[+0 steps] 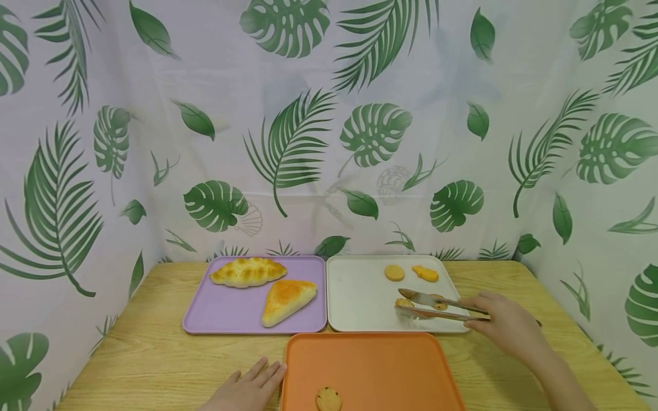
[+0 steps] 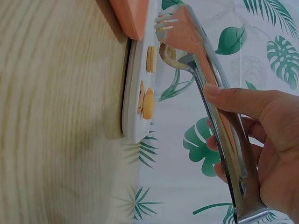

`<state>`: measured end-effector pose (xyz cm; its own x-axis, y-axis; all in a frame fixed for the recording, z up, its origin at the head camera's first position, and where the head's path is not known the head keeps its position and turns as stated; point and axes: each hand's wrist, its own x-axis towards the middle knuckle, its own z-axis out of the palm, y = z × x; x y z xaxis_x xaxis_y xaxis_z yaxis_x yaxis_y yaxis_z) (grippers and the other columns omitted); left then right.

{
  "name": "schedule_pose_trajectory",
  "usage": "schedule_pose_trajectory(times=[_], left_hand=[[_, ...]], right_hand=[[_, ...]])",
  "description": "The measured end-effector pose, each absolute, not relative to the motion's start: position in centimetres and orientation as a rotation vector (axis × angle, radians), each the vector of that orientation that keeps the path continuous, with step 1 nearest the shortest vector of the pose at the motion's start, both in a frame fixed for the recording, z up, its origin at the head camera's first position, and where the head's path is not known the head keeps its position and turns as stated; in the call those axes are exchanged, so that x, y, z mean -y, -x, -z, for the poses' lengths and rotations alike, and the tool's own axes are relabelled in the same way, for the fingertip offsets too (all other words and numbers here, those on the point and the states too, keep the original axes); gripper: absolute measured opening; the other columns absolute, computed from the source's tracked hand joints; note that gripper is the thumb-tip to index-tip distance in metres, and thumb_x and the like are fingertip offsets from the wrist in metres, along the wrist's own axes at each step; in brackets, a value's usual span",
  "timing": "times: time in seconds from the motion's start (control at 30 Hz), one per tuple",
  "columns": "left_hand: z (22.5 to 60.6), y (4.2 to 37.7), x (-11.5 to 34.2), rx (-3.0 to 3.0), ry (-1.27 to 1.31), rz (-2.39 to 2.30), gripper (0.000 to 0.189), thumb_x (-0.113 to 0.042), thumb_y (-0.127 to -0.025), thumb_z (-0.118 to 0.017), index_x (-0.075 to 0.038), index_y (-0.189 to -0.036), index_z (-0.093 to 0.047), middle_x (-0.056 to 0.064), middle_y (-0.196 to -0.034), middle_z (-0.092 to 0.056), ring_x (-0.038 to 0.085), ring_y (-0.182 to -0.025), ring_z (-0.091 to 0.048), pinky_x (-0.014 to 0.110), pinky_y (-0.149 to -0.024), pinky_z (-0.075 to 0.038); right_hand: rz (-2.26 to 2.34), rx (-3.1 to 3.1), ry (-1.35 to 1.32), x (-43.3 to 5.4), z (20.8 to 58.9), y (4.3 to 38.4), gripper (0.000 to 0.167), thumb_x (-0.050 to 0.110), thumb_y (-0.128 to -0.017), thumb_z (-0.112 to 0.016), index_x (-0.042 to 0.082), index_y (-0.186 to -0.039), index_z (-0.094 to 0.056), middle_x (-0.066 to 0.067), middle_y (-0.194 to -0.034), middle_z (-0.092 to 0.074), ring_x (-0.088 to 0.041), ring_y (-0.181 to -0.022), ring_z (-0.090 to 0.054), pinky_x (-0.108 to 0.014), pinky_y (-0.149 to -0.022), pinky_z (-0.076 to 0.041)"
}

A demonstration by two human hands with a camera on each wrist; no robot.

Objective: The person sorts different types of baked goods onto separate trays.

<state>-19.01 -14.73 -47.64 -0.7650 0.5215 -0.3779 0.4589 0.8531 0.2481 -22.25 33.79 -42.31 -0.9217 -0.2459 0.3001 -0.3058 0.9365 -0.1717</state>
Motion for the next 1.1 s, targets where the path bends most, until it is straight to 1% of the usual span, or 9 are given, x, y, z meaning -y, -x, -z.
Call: schedule_pose_trajectory(times=[0.17, 0.23, 0.43, 0.6, 0.67, 0.73, 0.8, 0.93, 1.1], left_hand=[[47.6, 19.0, 14.7, -2.588, -0.726, -0.184, 0.084, -0.07, -0.087, -0.049, -0.019, -0.153, -0.034, 0.001, -0.158, -0.037, 0.03, -0.148, -0.029, 0.065, -0.106, -0.035], [47.5, 19.1, 14.6, -2.585, -0.724, -0.177, 0.084, -0.07, -0.087, -0.048, -0.02, -0.153, -0.034, 0.0, -0.158, -0.036, 0.029, -0.148, -0.028, 0.065, -0.106, -0.035], [47.5, 19.0, 14.5, -2.587, -0.721, -0.175, 0.084, -0.07, -0.087, -0.048, -0.02, -0.153, -0.034, 0.0, -0.158, -0.036, 0.029, -0.148, -0.028, 0.065, -0.106, -0.035], [47.4, 19.0, 14.5, -2.585, -0.718, -0.187, 0.084, -0.069, -0.087, -0.048, -0.019, -0.153, -0.034, 0.001, -0.157, -0.037, 0.03, -0.148, -0.028, 0.065, -0.106, -0.034], [47.5, 19.0, 14.5, -2.584, -0.718, -0.188, 0.084, -0.069, -0.088, -0.049, -0.019, -0.153, -0.034, 0.001, -0.157, -0.037, 0.03, -0.148, -0.028, 0.065, -0.106, -0.035], [47.5, 19.0, 14.6, -2.583, -0.715, -0.184, 0.083, -0.069, -0.087, -0.049, -0.02, -0.153, -0.034, 0.001, -0.158, -0.037, 0.03, -0.148, -0.028, 0.065, -0.106, -0.034], [47.6, 19.0, 14.6, -2.583, -0.711, -0.18, 0.084, -0.069, -0.087, -0.049, -0.02, -0.153, -0.033, 0.0, -0.158, -0.036, 0.029, -0.148, -0.028, 0.065, -0.107, -0.034], [47.6, 19.1, 14.6, -2.58, -0.702, -0.174, 0.084, -0.069, -0.087, -0.05, -0.021, -0.153, -0.033, 0.0, -0.158, -0.036, 0.029, -0.149, -0.028, 0.064, -0.107, -0.034], [47.6, 19.0, 14.6, -2.587, -0.707, -0.175, 0.084, -0.069, -0.087, -0.05, -0.02, -0.153, -0.033, 0.001, -0.158, -0.036, 0.029, -0.148, -0.028, 0.065, -0.107, -0.034]], right_hand=[[-0.284, 2.846, -0.39, -33.7, 42.4, 23.1, 0.035, 0.022, -0.076, -0.081, 0.014, -0.109, -0.074, 0.005, -0.085, -0.064, -0.006, -0.069, -0.05, -0.028, -0.059, -0.042], [-0.267, 2.839, -0.387, -33.7, 42.5, 23.3, 0.036, 0.022, -0.075, -0.081, 0.012, -0.109, -0.074, 0.003, -0.087, -0.065, -0.008, -0.07, -0.052, -0.03, -0.06, -0.044], [-0.23, 2.818, -0.386, -33.5, 42.5, 23.3, 0.037, 0.021, -0.074, -0.082, 0.011, -0.108, -0.074, -0.001, -0.092, -0.067, -0.018, -0.078, -0.062, -0.038, -0.064, -0.051], [-0.239, 2.813, -0.38, -33.4, 42.2, 23.0, 0.037, 0.022, -0.075, -0.082, 0.011, -0.109, -0.074, -0.005, -0.098, -0.069, -0.026, -0.087, -0.066, -0.046, -0.07, -0.053], [-0.249, 2.804, -0.382, -33.3, 42.1, 22.7, 0.038, 0.023, -0.075, -0.082, 0.012, -0.11, -0.074, -0.003, -0.095, -0.068, -0.024, -0.084, -0.065, -0.043, -0.067, -0.052], [-0.271, 2.795, -0.392, -33.2, 42.0, 22.4, 0.038, 0.023, -0.074, -0.082, 0.013, -0.11, -0.074, 0.0, -0.094, -0.067, -0.02, -0.082, -0.063, -0.037, -0.064, -0.051], [-0.298, 2.792, -0.412, -33.0, 41.8, 22.1, 0.04, 0.024, -0.073, -0.083, 0.016, -0.111, -0.074, 0.004, -0.091, -0.064, -0.013, -0.078, -0.059, -0.03, -0.061, -0.046], [-0.371, 2.786, -0.454, -32.4, 41.6, 21.3, 0.042, 0.024, -0.072, -0.084, 0.02, -0.113, -0.073, 0.006, -0.096, -0.066, -0.012, -0.081, -0.06, -0.028, -0.063, -0.045], [-0.434, 2.744, -0.568, -31.3, 41.3, 20.3, 0.045, 0.022, -0.071, -0.085, 0.025, -0.114, -0.073, 0.006, -0.1, -0.067, -0.003, -0.08, -0.057, -0.023, -0.062, -0.046]])
